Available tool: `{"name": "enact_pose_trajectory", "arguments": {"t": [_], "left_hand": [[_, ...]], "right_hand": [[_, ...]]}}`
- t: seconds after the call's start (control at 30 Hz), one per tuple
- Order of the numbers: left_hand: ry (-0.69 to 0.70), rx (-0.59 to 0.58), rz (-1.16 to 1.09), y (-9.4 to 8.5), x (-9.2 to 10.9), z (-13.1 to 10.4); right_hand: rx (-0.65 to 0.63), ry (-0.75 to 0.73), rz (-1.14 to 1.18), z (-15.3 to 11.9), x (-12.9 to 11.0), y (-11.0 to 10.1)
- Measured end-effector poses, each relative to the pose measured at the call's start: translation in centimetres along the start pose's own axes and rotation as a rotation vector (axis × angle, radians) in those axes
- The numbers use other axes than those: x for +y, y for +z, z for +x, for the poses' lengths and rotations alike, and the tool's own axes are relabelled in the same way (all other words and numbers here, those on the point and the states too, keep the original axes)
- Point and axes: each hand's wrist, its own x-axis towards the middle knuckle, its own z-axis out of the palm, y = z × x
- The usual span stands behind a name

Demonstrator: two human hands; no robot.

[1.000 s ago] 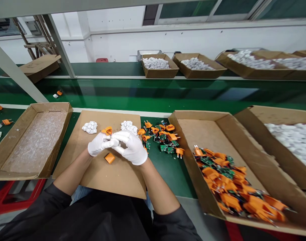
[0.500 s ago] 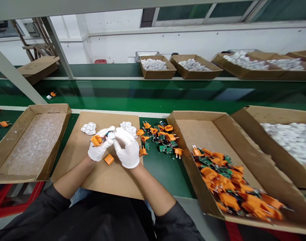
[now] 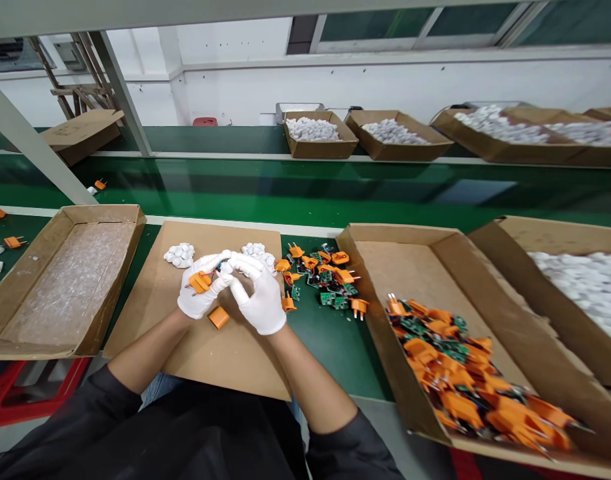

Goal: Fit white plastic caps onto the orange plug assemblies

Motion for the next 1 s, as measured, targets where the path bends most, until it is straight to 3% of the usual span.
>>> {"name": "enact_pose_trajectory", "arguments": {"t": [0.13,0.27,0.4,0.47,0.57,0.77,1.0], "left_hand": [[-0.023,0.033,-0.056,0.3,-0.3,0.0],[-0.19,0.021,-0.222,0.5,-0.7,0.5],[-0.347,-0.248,-0.298,-0.1,-0.5,1.1],[-0.364,-0.39,-0.305,-0.5,-0.4,1.3],[-0.355,-0.502,-0.324,-1.0,-0.5,1.5],[-0.465,-0.481,-0.229,-0.9,-0.3,1.9],[-0.489,-0.467,-0.118,-1.3,-0.1,2.2]], "right_hand": [[0.0,-0.149,-0.148,0.4,0.1,-0.3],[0.002,-0.219,-0.172,1.0,0.4,-0.9],[-0.126,-0.261,-0.137,1.5,0.5,-1.2],[-0.164,-0.281,-0.092,1.6,0.5,-1.2],[-0.141,-0.302,-0.112,1.5,0.5,-1.0],[-0.207,-0.304,-0.233,1.4,0.8,-0.8],[-0.219,-0.241,-0.138,1.4,0.7,-0.9]]}}
